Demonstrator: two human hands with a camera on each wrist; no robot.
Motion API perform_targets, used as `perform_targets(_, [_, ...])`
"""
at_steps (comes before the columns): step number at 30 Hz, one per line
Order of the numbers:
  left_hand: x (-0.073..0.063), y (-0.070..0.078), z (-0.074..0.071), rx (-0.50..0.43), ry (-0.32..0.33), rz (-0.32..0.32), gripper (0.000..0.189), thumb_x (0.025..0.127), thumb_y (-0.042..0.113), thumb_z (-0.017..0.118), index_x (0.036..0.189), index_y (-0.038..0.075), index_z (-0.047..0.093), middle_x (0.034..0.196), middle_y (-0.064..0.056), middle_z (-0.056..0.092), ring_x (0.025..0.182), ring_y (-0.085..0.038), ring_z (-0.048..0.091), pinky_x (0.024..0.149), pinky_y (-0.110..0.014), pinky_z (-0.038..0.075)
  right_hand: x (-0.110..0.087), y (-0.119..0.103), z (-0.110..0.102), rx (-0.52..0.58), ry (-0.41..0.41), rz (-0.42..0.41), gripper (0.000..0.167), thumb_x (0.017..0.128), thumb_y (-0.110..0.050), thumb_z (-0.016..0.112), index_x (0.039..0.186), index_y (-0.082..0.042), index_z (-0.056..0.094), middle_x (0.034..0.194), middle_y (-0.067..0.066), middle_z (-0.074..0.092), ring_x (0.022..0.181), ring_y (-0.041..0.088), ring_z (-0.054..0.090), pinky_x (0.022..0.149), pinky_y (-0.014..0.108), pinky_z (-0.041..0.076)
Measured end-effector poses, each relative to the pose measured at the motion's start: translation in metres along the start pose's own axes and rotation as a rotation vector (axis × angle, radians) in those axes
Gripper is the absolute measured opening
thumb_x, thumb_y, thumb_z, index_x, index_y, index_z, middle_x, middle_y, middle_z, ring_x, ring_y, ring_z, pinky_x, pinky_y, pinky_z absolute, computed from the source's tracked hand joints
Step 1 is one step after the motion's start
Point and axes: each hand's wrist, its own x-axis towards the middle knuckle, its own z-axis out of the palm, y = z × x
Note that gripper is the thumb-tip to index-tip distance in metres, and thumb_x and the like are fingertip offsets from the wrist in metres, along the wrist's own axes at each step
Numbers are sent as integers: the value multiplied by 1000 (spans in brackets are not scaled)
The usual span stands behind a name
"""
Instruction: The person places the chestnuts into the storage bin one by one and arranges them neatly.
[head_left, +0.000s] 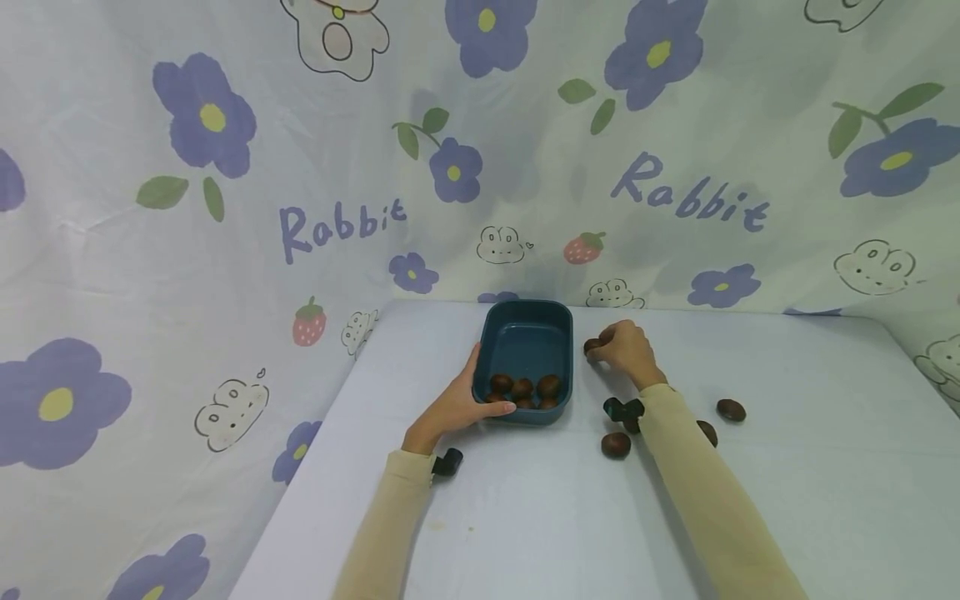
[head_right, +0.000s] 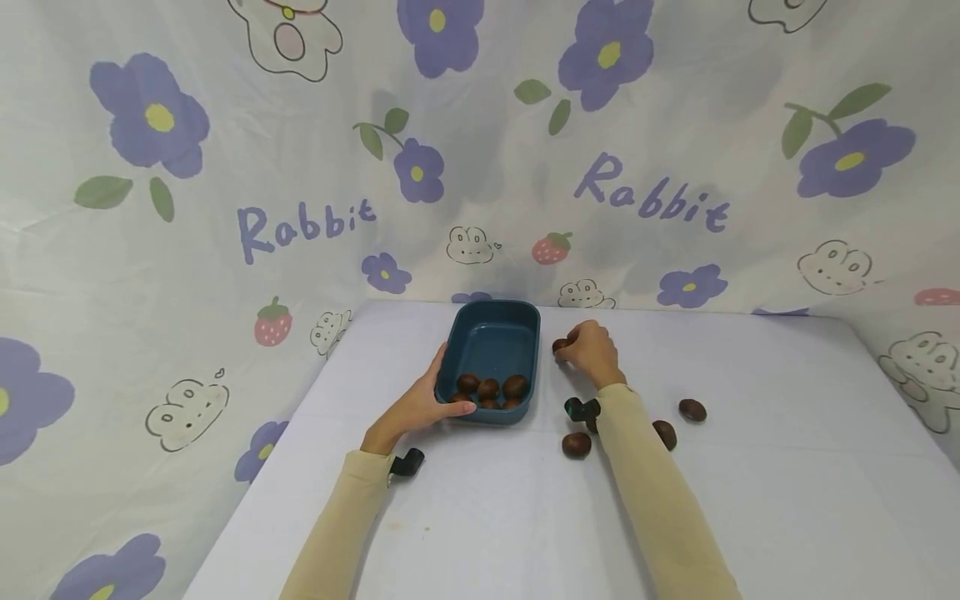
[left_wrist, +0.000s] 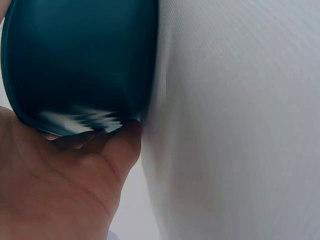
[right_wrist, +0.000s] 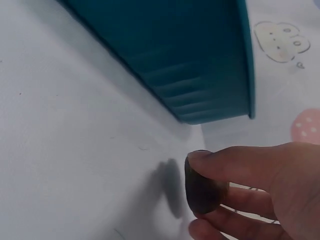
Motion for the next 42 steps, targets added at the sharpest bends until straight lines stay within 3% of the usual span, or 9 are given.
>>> perform_targets(6, [0, -1, -1, 0, 2, 10, 133, 79, 56, 86, 167, 29, -10, 177, 2, 3, 162, -28, 17, 127, -63, 22, -6, -3, -6, 19, 11, -64, 47, 87, -25, 80, 118, 9, 71, 118, 27, 73, 98, 36, 70, 83, 45, 59])
perform_targets(14, [-1, -2, -2, -2, 1, 13, 131, 79, 54, 86, 167, 31, -10, 177, 1, 6, 162, -28, 19, 126, -63, 24, -17, -16, -13, 29, 18, -137, 49, 91, -26, 77, 124, 10, 69, 122, 28, 72, 114, 43, 68, 98, 55, 56])
perform_targets(20, [-1, -3, -2, 10, 8, 4, 132, 79, 55, 86, 167, 31, -10, 177, 2, 5, 162, -28, 18, 127, -62, 23, -27, -28, -18, 88, 39, -198, 51, 93, -23, 75, 130, 11, 65, 120, 27, 74, 116, 42, 70, 99, 55, 57])
perform_targets(29, [-2, -3, -1, 12, 11, -33, 133, 78, 60, 85, 167, 31, -10, 177, 3, 3, 162, -29, 17, 127, -63, 22, -43, -51, -18, 165, 63, -283, 39, 92, -24, 78, 119, 5, 74, 110, 20, 78, 103, 35, 75, 89, 50, 62])
perform_targets(38, [-2, -1, 0, 2, 6, -51, 134, 76, 62, 85, 167, 32, -10, 177, 3, 5, 161, -30, 20, 126, -63, 23, -52, -68, -10, 184, 61, -357, 38, 91, -23, 80, 119, 2, 76, 106, 18, 79, 96, 31, 77, 77, 43, 64])
perform_targets(42, [-1, 0, 0, 0, 0, -52, 134, 76, 63, 85, 167, 32, -10, 177, 3, 5, 161, -31, 19, 126, -65, 22, -52, -70, -2, 207, 65, -382, 38, 90, -21, 80, 118, 3, 75, 104, 17, 79, 94, 30, 77, 79, 43, 64])
